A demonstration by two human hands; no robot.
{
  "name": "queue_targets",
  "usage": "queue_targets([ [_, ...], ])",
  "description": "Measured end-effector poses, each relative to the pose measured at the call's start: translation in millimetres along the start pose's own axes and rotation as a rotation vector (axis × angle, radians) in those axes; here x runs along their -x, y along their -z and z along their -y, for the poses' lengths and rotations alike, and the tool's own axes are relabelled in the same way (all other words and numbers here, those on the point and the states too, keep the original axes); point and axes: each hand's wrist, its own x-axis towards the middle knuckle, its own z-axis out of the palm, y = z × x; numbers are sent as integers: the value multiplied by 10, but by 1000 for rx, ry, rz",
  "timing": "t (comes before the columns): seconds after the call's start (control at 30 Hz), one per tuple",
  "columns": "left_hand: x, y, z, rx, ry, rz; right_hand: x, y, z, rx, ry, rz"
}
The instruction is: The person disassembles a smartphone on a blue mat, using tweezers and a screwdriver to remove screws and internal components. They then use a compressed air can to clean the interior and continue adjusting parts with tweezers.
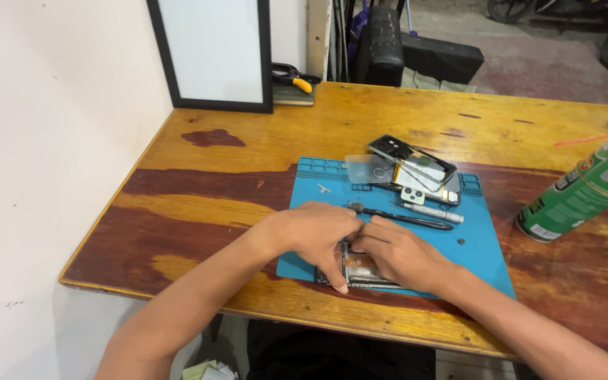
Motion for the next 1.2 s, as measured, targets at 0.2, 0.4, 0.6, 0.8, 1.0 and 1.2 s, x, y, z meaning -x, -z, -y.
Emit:
queue_targets([
  [0.2, 7, -33, 16, 36, 35, -4, 18, 114, 72, -55, -110, 82],
  [0.4, 4, -44, 29, 15, 31, 1, 30, 53, 124, -1, -120, -9],
  [0.6, -26, -55, 64, 28, 0, -23, 22, 33, 145, 268, -26, 62],
  [0.8, -34, -37, 60, 24, -13, 1, -34, 67, 162, 507, -11, 268],
  [1.0, -27, -25, 46, 7, 15, 5, -47, 58, 200, 571, -71, 327],
  [1.2, -16, -11, 25, -2, 21, 10, -59, 35, 197, 544, -67, 362],
])
